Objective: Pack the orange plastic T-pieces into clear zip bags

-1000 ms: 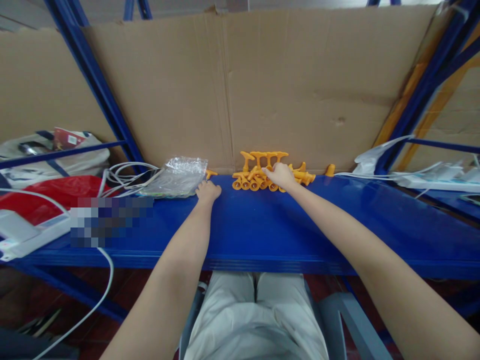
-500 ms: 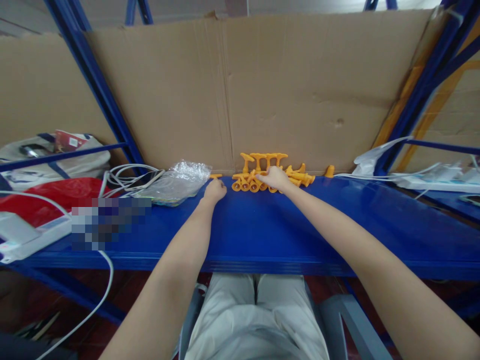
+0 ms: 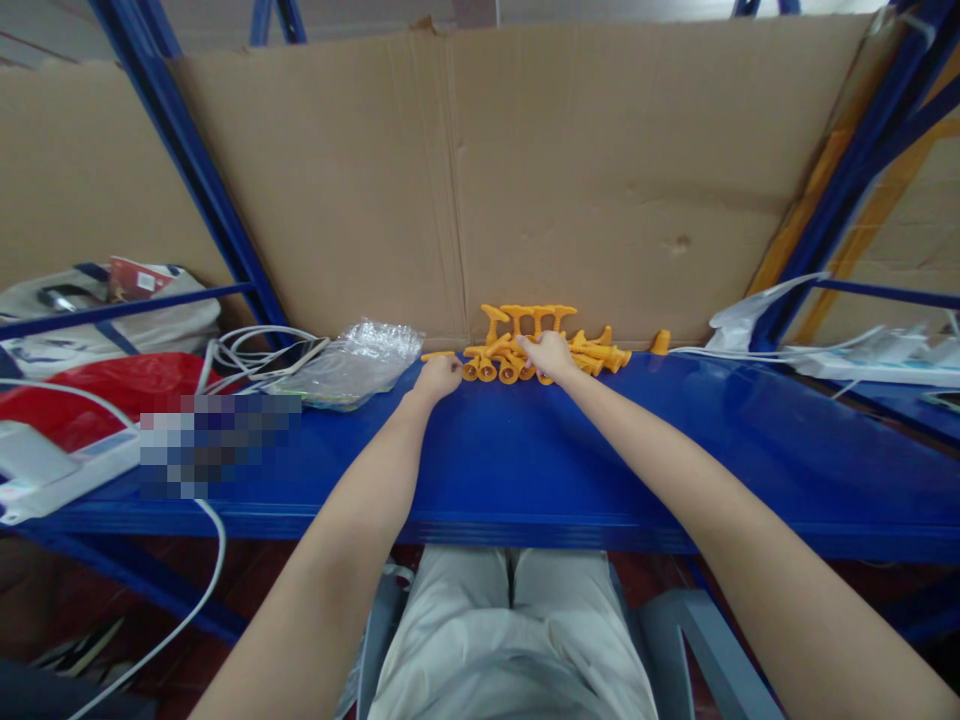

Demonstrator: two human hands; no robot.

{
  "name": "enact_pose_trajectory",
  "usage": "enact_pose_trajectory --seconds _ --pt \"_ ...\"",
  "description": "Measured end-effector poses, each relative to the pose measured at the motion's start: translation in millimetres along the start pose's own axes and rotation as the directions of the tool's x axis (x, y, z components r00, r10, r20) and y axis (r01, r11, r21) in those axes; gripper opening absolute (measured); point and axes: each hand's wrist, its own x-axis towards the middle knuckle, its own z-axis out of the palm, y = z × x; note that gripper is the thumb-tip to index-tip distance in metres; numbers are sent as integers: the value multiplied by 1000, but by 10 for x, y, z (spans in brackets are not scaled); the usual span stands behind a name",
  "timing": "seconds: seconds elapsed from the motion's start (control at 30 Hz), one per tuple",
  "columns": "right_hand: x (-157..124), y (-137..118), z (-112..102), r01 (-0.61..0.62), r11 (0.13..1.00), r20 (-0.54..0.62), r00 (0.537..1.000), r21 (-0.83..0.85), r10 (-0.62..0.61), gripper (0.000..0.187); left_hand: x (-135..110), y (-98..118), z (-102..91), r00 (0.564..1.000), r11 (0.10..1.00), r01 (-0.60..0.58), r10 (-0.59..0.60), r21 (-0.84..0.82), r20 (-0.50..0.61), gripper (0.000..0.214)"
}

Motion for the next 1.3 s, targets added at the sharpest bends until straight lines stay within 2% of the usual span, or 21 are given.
enact_pose_trajectory --seconds 0.17,0.3,0.43,0.6,0.67,0.8,0.97,1.03,1.17,1.23,1.3 --pt "23 -47 40 58 990 125 991 -127 -41 53 6 41 -15 991 993 -114 113 10 68 34" --pt "-16 -97 74 90 980 150 987 -177 -64 55 -1 57 -26 987 991 -135 134 6 85 33" --pt "-27 -146 124 81 968 106 993 -238 -57 56 -33 116 -65 993 996 -90 91 -14 77 36" --pt "26 -180 200 62 952 48 998 -301 -49 56 -93 244 -145 998 998 60 -60 0 -3 40" --pt "32 -187 210 65 951 60 997 -303 -49 56 -117 290 -178 997 997 79 -79 -16 -10 37" --pt "-10 -208 190 75 949 98 994 -308 -47 56 -136 321 -222 994 992 100 -97 -75 43 38" --pt "-45 -230 174 159 944 211 973 -289 -99 45 -91 207 -186 994 995 95 -95 0 -62 40" --pt "-26 -234 164 172 939 228 968 -296 -106 41 -80 152 -152 996 996 76 -74 37 -48 43" --pt "36 -241 30 200 937 207 968 -286 -144 38 -109 115 -108 990 993 73 -84 97 111 50" --pt "77 -229 -114 206 943 149 974 -261 -172 40 -130 129 -109 980 990 78 -99 121 170 46" --pt "140 -177 -298 173 955 45 985 -242 -167 40 -143 148 -121 978 985 92 -117 145 175 42"
